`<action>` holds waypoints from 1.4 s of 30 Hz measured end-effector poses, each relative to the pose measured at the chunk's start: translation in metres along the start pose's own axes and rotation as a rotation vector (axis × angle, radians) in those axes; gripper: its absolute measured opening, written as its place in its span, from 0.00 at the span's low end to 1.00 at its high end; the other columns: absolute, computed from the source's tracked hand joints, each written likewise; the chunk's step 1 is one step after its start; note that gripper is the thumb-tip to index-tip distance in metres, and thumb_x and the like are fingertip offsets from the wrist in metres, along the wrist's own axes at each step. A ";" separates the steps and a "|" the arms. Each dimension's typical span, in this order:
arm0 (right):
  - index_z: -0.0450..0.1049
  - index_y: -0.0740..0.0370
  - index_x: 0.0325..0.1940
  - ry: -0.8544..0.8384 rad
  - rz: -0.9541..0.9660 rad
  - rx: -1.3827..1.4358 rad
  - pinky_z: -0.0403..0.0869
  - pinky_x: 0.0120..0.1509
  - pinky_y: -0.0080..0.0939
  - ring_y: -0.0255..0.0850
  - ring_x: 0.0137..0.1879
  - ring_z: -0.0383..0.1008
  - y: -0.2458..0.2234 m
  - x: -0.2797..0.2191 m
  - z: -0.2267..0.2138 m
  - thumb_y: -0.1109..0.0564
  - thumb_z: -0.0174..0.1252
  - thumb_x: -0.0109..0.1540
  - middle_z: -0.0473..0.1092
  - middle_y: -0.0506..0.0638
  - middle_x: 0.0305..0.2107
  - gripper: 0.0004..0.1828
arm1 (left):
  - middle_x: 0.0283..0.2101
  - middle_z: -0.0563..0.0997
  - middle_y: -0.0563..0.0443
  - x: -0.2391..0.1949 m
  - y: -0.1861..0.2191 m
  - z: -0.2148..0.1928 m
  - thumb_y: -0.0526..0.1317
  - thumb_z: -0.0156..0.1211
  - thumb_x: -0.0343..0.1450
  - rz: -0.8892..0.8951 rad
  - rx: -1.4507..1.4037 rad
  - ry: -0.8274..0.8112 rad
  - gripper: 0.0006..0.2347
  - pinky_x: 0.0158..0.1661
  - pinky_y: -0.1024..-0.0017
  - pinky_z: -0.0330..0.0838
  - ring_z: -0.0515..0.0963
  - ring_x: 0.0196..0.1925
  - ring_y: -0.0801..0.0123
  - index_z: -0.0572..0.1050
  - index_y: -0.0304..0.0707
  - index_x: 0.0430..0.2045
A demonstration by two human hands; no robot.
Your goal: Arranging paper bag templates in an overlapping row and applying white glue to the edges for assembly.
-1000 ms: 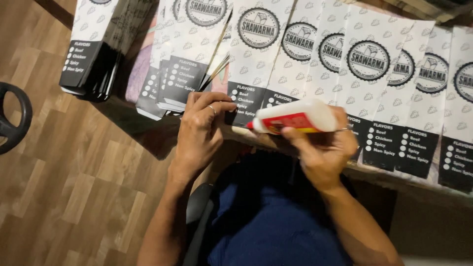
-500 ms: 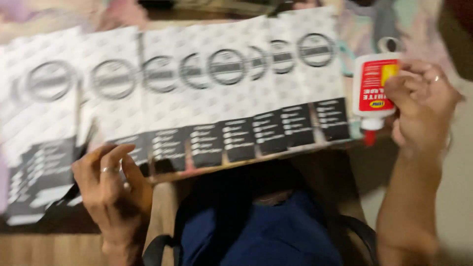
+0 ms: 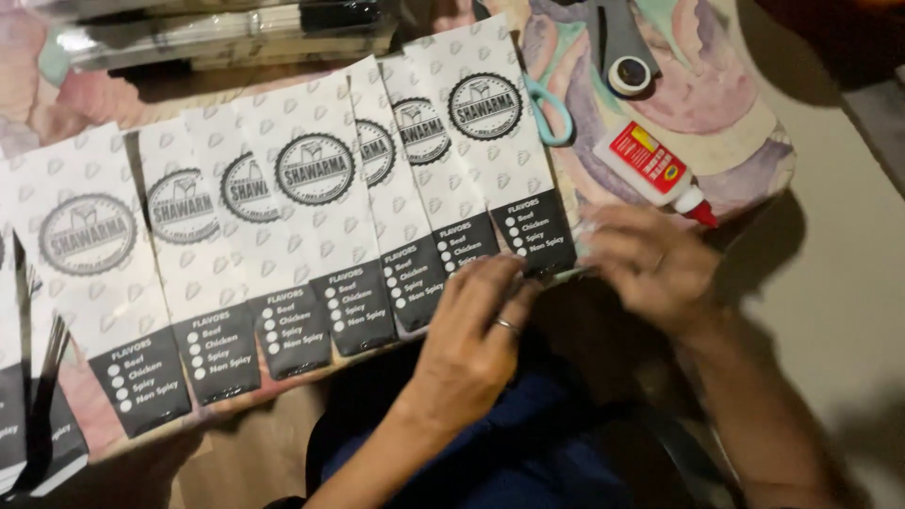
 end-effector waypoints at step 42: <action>0.77 0.58 0.39 0.083 0.362 0.249 0.76 0.52 0.46 0.46 0.48 0.80 0.018 -0.005 0.023 0.56 0.74 0.56 0.76 0.49 0.40 0.13 | 0.41 0.71 0.46 -0.001 -0.057 0.060 0.27 0.67 0.60 -0.574 -0.044 -0.111 0.11 0.57 0.49 0.65 0.79 0.48 0.49 0.69 0.35 0.25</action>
Point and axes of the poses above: each hand's wrist, its own x-axis towards the middle knuckle, its own z-axis out of the palm, y = z × x, the point moved 8 cm from there along x, towards the middle knuckle
